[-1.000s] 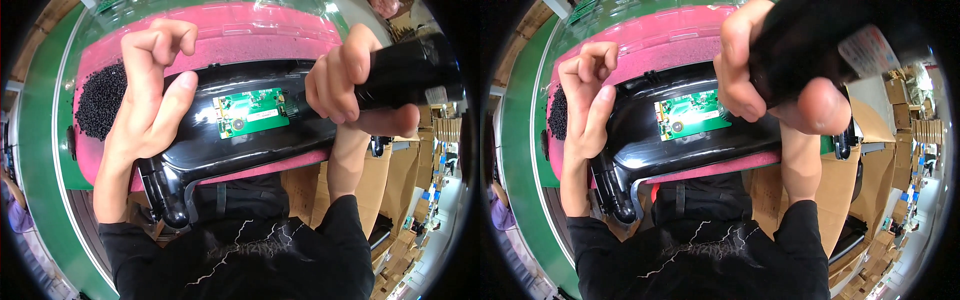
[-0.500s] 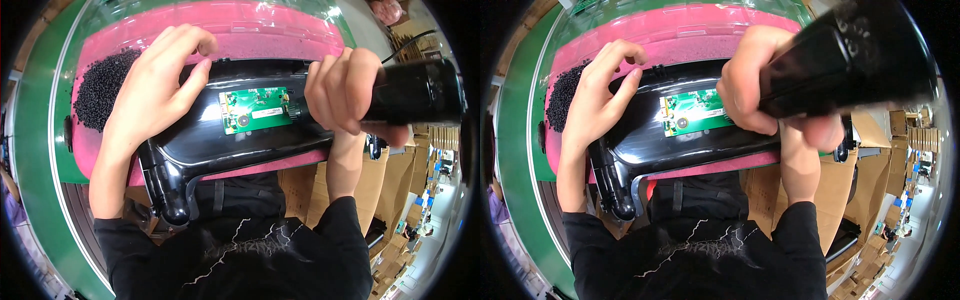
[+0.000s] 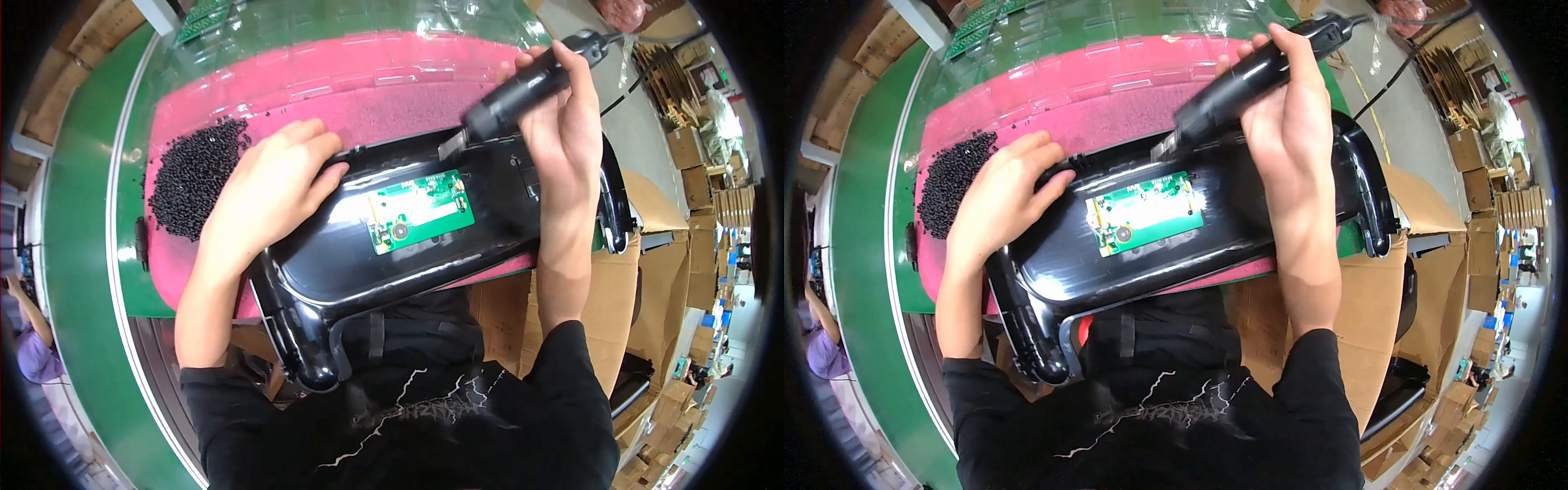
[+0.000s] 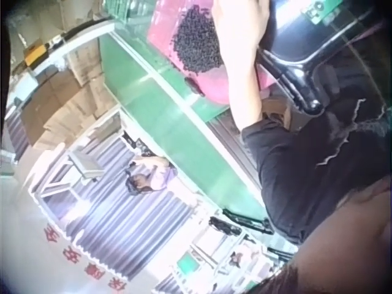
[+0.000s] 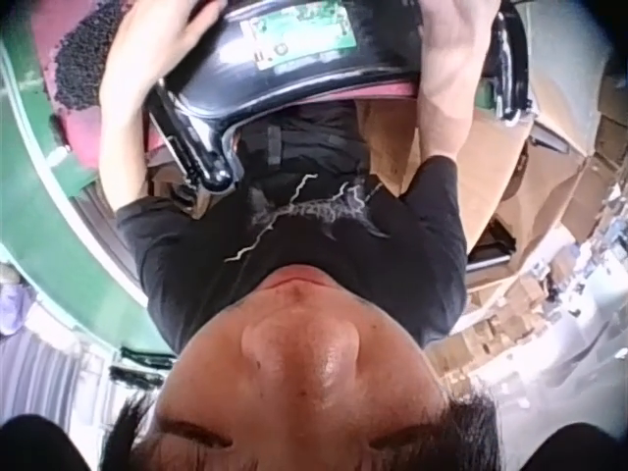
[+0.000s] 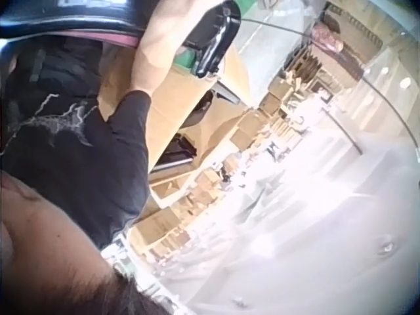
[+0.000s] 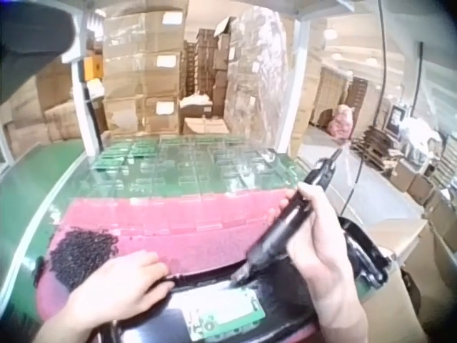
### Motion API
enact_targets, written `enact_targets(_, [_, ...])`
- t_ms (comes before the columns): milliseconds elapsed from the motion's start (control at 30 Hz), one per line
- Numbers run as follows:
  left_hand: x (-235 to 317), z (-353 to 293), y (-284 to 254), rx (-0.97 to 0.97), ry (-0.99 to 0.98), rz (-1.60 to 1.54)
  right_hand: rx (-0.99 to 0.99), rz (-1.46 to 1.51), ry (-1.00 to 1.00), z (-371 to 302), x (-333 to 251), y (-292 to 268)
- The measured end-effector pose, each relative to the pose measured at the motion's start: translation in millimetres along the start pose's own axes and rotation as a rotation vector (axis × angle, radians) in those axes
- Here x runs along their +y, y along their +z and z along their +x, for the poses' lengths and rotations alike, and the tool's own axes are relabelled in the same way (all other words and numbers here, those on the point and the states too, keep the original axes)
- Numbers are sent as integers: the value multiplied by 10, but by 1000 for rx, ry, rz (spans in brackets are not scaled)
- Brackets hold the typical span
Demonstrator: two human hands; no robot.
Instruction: Installing electronic circuit boards into plastic housings and securing them with screws using an electric screwdriver.
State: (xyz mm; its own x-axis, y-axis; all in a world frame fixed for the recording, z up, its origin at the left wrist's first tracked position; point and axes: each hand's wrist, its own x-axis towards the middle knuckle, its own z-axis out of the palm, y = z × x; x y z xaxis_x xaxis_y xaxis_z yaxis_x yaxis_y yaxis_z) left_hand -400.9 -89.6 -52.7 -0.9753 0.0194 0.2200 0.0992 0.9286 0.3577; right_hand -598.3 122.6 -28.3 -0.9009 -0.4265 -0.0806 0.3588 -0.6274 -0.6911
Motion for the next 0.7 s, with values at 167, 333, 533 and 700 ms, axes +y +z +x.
enact_targets(167, [78, 8, -17, -47, 25, -9, -58, -82, 2, -214, -306, -31])
enact_targets(333, [252, 118, 24, -89, 10, 107, -175, -402, -683, -412, -821, -68])
enact_targets(533, [372, -934, -379, 361, 54, 201, 360, -1192, -1356, -641, -1939, -914])
enact_targets(700, [-124, -1934, -635, 1105, -640, 364, 720, -1426, -1189, -1042, -2836, -2875])
